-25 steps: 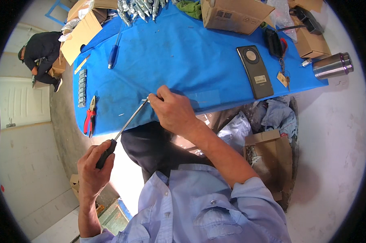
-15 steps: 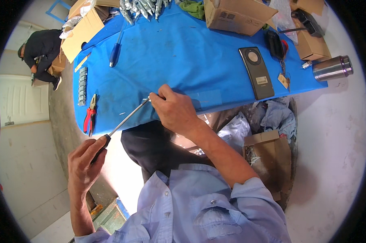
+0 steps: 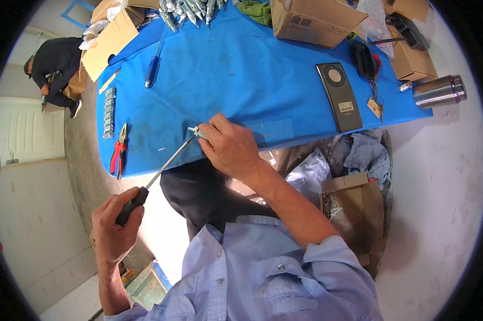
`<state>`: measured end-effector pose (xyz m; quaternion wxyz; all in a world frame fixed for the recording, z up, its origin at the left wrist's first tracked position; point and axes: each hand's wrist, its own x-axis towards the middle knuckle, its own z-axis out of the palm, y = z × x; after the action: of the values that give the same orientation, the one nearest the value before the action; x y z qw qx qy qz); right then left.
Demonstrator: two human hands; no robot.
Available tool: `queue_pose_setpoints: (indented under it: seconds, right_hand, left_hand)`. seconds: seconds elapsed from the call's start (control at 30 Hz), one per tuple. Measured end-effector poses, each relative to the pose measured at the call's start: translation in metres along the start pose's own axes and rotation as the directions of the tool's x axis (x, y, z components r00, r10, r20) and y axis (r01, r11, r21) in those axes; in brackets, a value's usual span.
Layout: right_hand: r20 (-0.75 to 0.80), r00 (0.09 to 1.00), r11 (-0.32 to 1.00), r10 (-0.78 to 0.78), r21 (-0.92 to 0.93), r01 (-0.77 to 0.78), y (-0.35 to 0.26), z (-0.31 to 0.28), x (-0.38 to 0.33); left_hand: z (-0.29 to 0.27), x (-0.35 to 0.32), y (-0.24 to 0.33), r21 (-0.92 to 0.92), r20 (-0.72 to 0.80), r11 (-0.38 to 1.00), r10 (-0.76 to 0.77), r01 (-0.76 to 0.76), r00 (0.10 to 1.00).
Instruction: The person assembles small cylindrical electronic components on a blue workbench. They use a screwdriver to tighten internal parts and pliers to adjust metal tabs on the components. The person handles the items one at a time, performing repetitive assembly steps.
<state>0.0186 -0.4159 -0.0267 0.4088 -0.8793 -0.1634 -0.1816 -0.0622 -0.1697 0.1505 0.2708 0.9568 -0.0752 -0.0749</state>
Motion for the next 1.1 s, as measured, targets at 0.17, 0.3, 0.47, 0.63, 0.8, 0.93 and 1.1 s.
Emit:
queue_pose_setpoints:
  seconds: [0.17, 0.3, 0.47, 0.63, 0.8, 0.93, 1.1]
  right_hand:
    - [-0.028, 1.000, 1.000, 0.008, -0.009, -0.008, -0.001, 0.003, -0.001]
    - [-0.043, 0.999, 1.000, 0.011, -0.008, -0.011, -0.001, 0.004, 0.000]
    - [-0.033, 0.999, 0.999, 0.039, 0.001, -0.039, -0.001, 0.003, -0.002]
    - [-0.044, 0.998, 0.999, 0.039, 0.012, -0.039, -0.002, 0.005, -0.003]
    - [-0.062, 0.994, 0.994, 0.089, -0.057, -0.093, -0.010, 0.010, -0.005]
    - [-0.055, 0.982, 0.972, 0.183, -0.139, -0.189, -0.017, 0.018, -0.008]
    - [-0.015, 0.982, 0.970, 0.187, -0.155, -0.187, -0.025, 0.021, -0.007]
  left_hand:
    - [0.006, 0.001, -0.003, 0.017, -0.041, 0.999, 0.050, -0.050, 0.998]
    - [0.004, 0.000, 0.000, -0.019, -0.045, 1.000, -0.008, 0.007, 0.999]
    - [0.007, 0.005, 0.004, -0.038, -0.019, 0.999, -0.006, 0.005, 1.000]
    - [0.007, 0.006, 0.009, 0.007, -0.018, 1.000, 0.006, -0.006, 1.000]
    - [0.002, 0.008, 0.032, 0.187, 0.031, 0.982, 0.004, -0.009, 1.000]
    - [0.014, 0.000, 0.046, 0.435, 0.060, 0.891, 0.114, -0.129, 0.992]
    - [0.057, -0.035, 0.041, 0.608, -0.020, 0.784, 0.173, -0.126, 0.985]
